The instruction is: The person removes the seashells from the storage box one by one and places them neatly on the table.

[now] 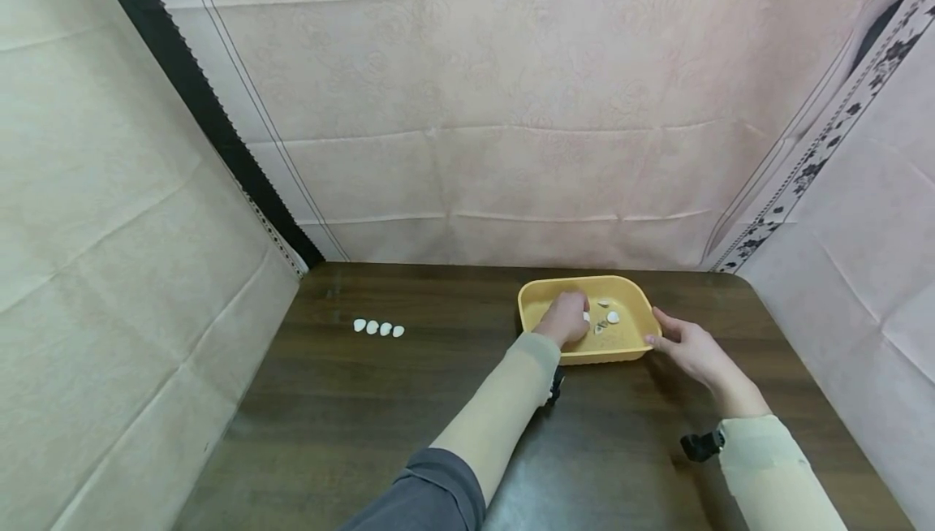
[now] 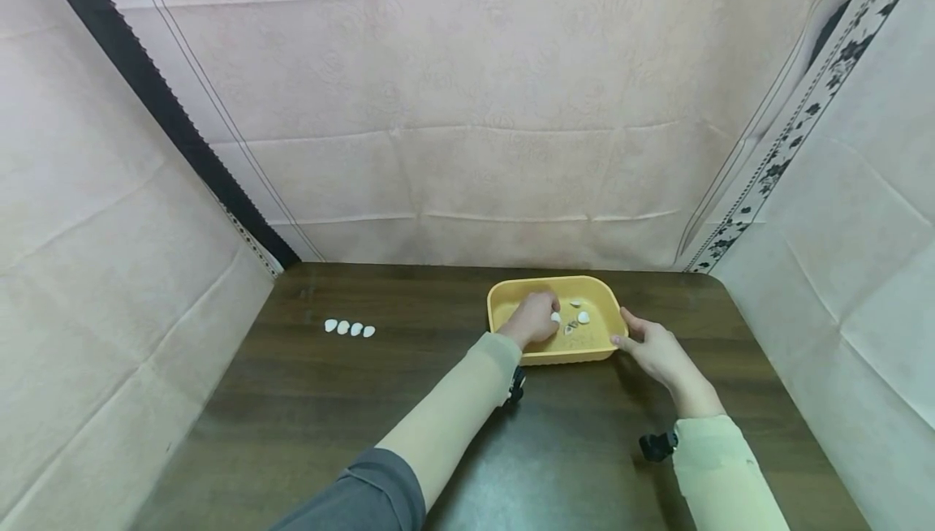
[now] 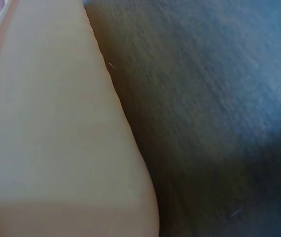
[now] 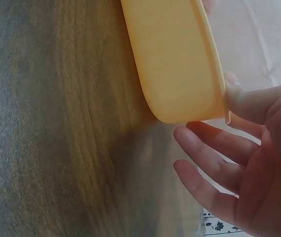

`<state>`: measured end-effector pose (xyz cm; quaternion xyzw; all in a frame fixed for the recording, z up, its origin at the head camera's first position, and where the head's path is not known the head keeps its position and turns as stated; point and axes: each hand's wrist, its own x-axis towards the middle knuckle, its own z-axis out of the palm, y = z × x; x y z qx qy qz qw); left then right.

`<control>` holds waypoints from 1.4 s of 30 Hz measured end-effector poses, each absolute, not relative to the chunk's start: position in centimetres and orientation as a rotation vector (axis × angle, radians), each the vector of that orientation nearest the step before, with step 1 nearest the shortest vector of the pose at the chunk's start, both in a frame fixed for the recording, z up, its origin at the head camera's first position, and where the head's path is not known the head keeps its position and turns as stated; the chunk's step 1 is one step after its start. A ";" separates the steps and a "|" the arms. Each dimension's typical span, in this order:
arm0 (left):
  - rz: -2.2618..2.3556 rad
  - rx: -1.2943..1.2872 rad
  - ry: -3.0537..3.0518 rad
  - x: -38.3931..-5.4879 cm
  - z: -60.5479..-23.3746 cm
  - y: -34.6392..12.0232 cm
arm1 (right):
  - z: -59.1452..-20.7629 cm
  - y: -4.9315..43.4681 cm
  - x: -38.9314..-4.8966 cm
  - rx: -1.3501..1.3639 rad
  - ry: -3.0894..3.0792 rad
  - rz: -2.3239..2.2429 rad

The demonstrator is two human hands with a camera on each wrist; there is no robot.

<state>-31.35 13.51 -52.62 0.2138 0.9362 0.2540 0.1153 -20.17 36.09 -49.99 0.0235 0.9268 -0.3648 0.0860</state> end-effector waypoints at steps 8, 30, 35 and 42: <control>0.681 0.605 2.793 -32.5 -54.1 14.0 | -50.3 35.8 -20.3 0.072 2.752 -1.104; 0.715 0.681 2.816 -31.2 -51.0 10.6 | -50.2 35.0 -20.3 0.057 2.757 -1.104; 0.866 0.731 2.782 -31.3 -50.4 9.3 | -49.9 35.4 -20.2 0.051 2.769 -1.093; 1.032 0.881 2.745 -31.7 -49.5 6.8 | -49.7 36.0 -19.9 0.068 2.752 -1.076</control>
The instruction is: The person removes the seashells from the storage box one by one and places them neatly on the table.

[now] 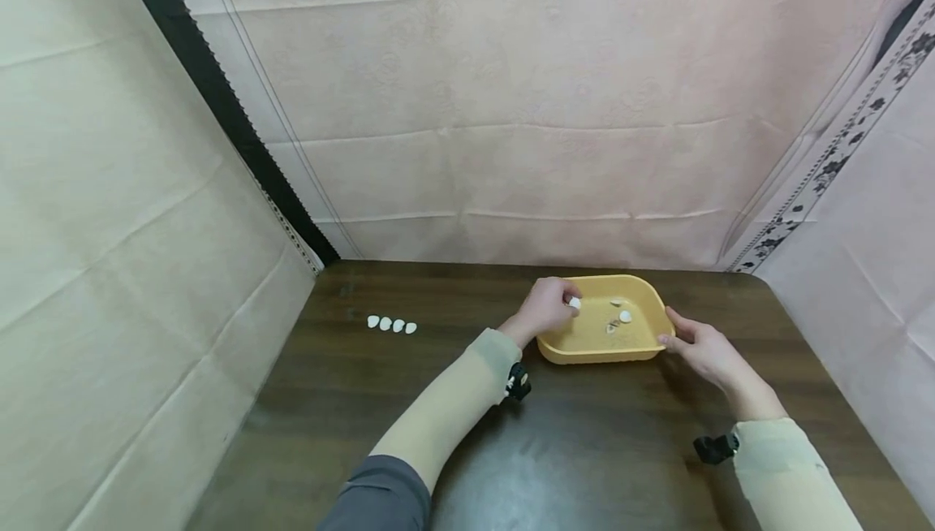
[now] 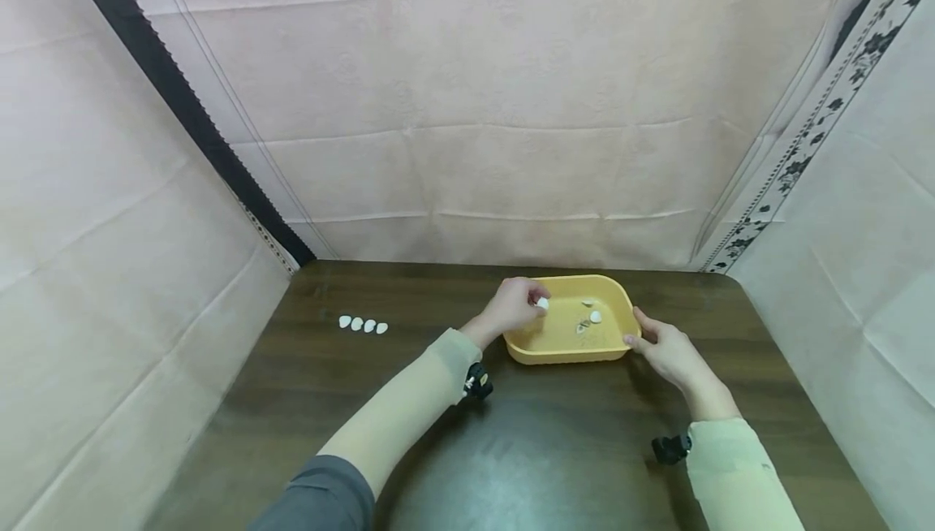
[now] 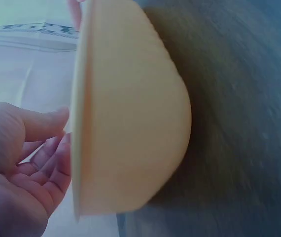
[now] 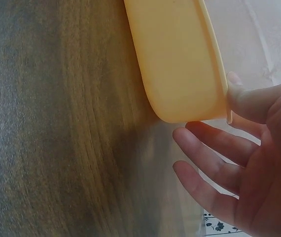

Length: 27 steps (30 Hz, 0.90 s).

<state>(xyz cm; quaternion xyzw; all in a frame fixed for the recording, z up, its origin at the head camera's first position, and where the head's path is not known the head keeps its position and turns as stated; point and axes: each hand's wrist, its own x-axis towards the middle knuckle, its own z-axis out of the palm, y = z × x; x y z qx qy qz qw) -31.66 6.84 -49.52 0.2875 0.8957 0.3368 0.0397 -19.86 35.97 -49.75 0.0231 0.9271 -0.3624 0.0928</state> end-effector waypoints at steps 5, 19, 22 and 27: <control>1.171 0.839 2.720 -31.4 -48.7 4.3 | -49.6 36.1 -19.8 0.084 2.739 -1.059; 1.520 0.695 2.613 -29.3 -48.6 -2.2 | -50.0 36.3 -19.8 0.052 2.740 -1.076; 1.549 0.667 2.587 -29.0 -49.0 -3.7 | -50.1 36.2 -19.8 0.036 2.755 -1.080; 1.610 0.635 2.552 -28.7 -49.4 -6.3 | -50.0 36.0 -19.7 0.036 2.759 -1.077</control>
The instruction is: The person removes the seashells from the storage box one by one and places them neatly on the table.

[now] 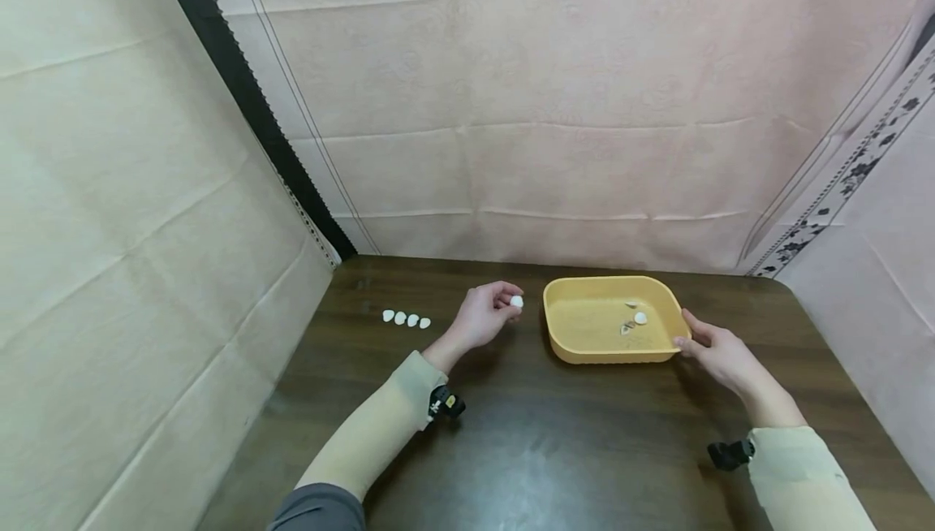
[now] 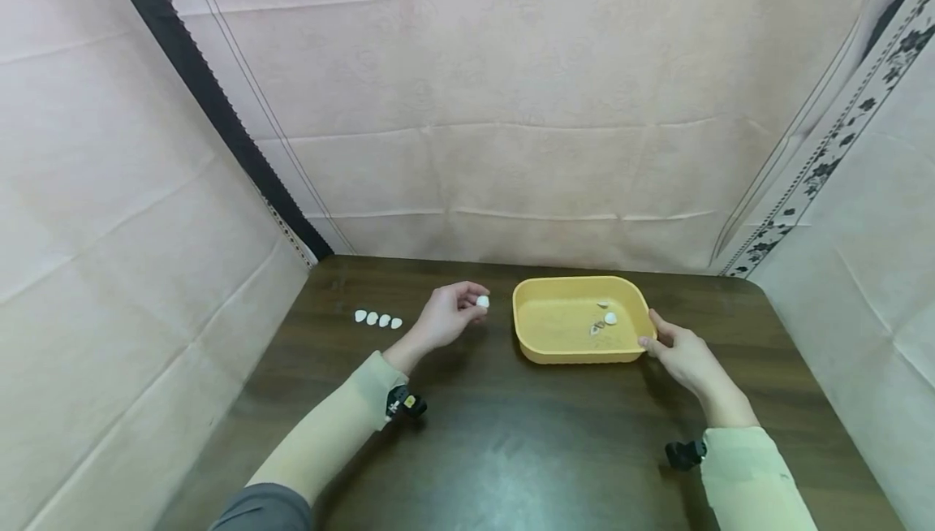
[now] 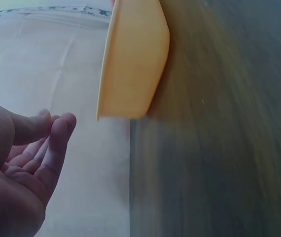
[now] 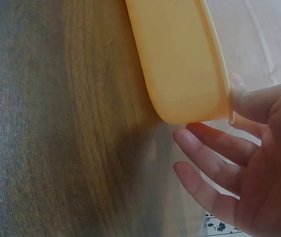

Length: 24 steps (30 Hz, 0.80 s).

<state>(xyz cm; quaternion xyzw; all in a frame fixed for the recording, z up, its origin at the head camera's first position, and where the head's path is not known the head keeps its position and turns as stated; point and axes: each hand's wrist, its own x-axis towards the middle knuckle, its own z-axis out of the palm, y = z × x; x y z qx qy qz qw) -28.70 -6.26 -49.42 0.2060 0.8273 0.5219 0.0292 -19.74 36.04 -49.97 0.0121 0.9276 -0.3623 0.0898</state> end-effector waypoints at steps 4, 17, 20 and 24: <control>1.589 0.613 2.610 -28.6 -49.6 -8.2 | -49.9 36.0 -19.7 0.053 2.729 -1.077; 1.511 0.534 2.687 -28.4 -51.3 -13.2 | -50.3 36.4 -20.0 0.052 2.720 -1.099; 1.514 0.502 2.679 -28.2 -51.7 -13.9 | -50.4 36.3 -20.0 0.030 2.740 -1.108; 1.509 0.469 2.665 -28.0 -51.9 -14.7 | -50.4 36.2 -20.0 0.020 2.756 -1.114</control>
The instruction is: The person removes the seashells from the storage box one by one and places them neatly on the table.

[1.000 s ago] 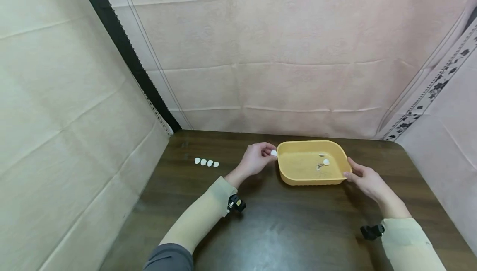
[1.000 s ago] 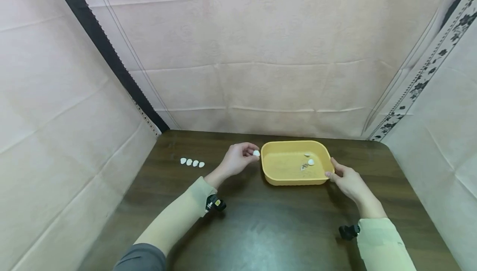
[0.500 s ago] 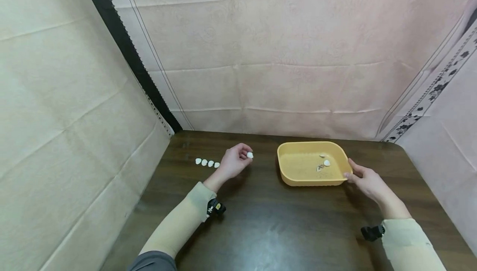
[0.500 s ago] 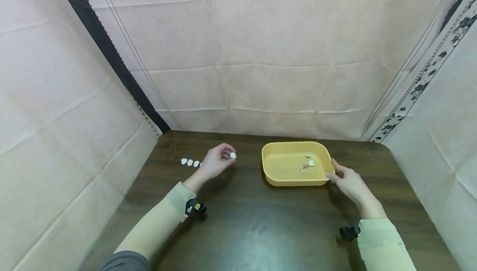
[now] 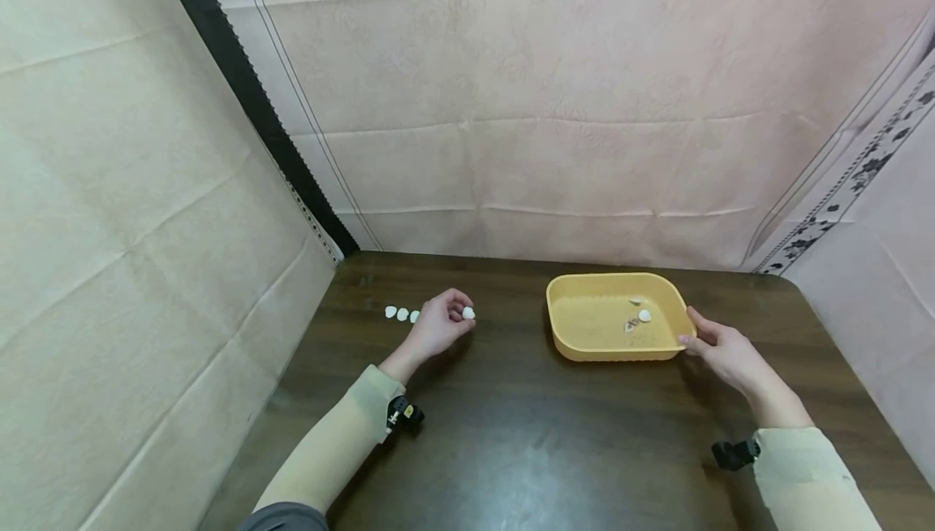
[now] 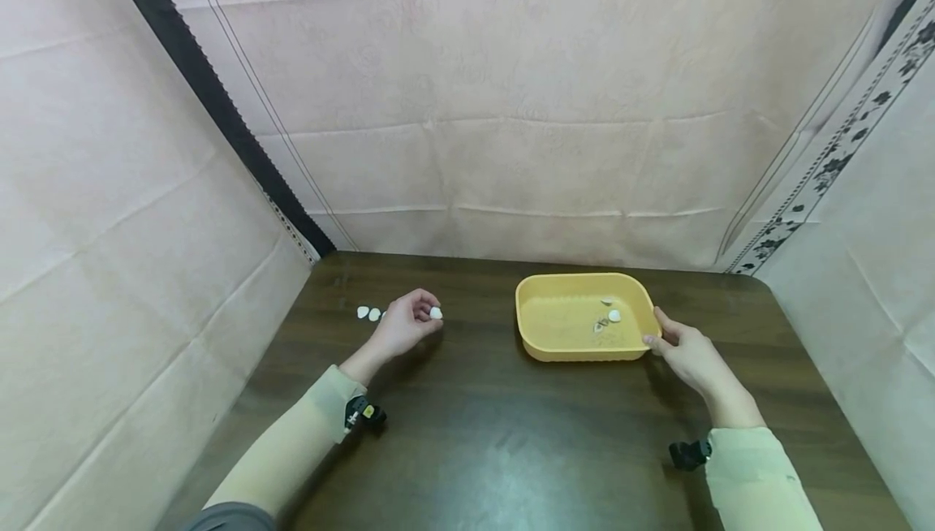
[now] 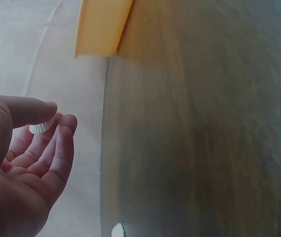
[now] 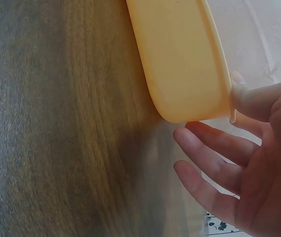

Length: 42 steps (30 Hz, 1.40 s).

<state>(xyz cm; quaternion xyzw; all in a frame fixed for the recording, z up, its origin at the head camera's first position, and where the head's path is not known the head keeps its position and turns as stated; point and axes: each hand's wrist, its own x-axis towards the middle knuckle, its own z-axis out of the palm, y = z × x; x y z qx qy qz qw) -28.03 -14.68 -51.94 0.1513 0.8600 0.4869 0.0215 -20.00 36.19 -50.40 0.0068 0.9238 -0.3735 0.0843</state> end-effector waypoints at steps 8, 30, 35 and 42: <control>1.412 0.438 2.742 -28.0 -52.2 -15.9 | -50.0 35.9 -19.9 0.046 2.744 -1.111; 1.344 0.421 2.935 -29.1 -52.2 -19.3 | -49.8 36.3 -20.1 0.109 2.694 -1.089; 1.360 0.398 2.912 -29.0 -52.8 -19.3 | -49.8 36.3 -20.2 0.114 2.672 -1.104; 1.231 0.470 2.964 -29.2 -53.1 -19.4 | -49.8 36.3 -20.3 0.120 2.661 -1.090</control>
